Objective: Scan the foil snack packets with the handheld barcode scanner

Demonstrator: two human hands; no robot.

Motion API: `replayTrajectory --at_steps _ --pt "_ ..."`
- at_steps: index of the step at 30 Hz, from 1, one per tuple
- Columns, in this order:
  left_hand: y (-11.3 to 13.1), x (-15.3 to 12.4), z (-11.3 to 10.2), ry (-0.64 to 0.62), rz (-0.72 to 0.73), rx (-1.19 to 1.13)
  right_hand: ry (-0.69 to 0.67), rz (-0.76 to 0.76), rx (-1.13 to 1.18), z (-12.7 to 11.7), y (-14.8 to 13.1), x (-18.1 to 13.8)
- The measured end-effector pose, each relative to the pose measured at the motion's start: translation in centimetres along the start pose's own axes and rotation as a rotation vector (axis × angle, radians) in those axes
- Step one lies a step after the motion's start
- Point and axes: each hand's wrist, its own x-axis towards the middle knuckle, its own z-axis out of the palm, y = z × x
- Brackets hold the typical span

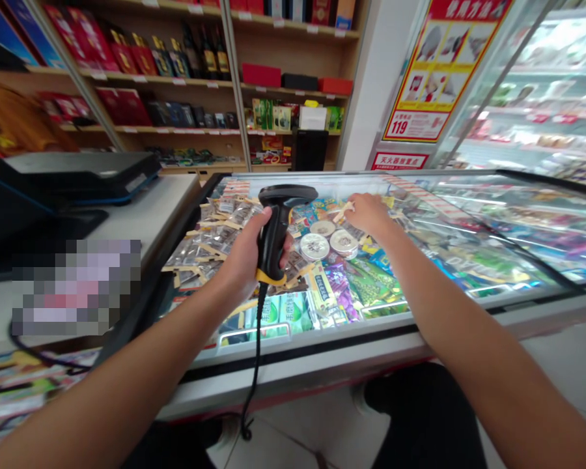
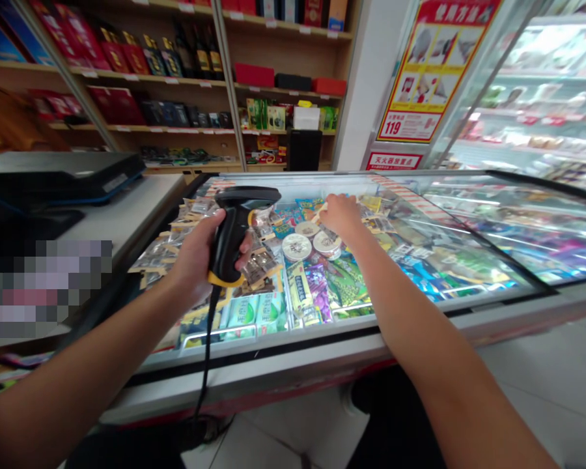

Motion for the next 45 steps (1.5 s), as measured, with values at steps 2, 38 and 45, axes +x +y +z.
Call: replayTrajectory --at_steps 2,38,45 --pt "0.5 0.1 -0.1 0.043 0.026 -0.025 0.065 -0.078 -0.024 -0.1 -1.4 -1.0" --pt "0.2 0.4 0.1 0.126 -0.139 0.162 -0.291 0.294 1.091 1.2 -4.3 -1.5" --pt "0.3 0.3 -0.1 0.043 -0.083 0.125 -0.271 0.265 1.090 1.0 -4.3 -1.6"
